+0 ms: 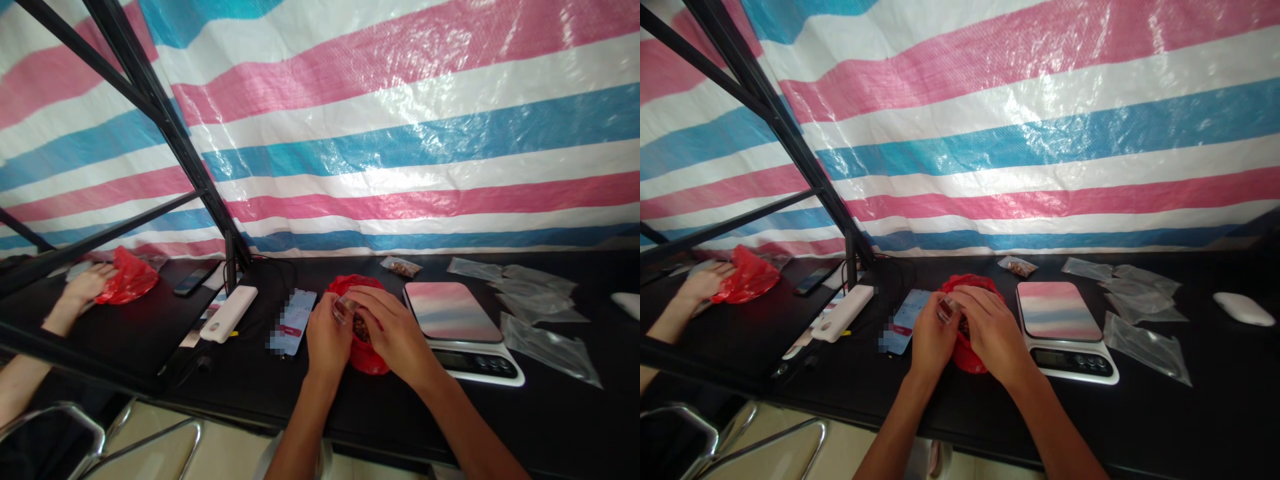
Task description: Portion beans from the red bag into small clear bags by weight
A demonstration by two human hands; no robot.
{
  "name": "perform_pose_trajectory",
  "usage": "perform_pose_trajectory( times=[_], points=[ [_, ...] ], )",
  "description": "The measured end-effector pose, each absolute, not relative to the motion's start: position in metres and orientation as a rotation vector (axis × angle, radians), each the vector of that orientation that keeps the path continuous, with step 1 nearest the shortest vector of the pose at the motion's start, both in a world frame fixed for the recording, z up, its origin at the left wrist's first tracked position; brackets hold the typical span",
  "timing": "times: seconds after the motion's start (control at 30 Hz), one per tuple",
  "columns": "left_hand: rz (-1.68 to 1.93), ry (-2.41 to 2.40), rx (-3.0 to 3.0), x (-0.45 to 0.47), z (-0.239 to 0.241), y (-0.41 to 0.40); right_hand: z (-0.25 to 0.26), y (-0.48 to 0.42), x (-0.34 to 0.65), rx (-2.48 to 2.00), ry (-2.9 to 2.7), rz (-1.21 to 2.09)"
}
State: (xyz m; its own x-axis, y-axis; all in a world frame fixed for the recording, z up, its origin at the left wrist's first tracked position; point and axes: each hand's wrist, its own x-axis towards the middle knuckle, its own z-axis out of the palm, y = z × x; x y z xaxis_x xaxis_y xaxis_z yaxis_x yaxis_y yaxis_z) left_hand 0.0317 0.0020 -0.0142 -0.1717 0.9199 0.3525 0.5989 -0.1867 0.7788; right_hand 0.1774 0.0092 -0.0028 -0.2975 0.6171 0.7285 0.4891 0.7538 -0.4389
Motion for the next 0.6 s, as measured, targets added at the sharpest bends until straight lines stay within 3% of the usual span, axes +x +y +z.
perform_pose_trajectory(
  times=[0.6],
  points=[
    [1.345, 1.719, 1.593, 0.0408, -0.0060, -0.0033, 0.0068, 0.0054, 0.1718, -0.733, -1.894, 0.162]
  ],
)
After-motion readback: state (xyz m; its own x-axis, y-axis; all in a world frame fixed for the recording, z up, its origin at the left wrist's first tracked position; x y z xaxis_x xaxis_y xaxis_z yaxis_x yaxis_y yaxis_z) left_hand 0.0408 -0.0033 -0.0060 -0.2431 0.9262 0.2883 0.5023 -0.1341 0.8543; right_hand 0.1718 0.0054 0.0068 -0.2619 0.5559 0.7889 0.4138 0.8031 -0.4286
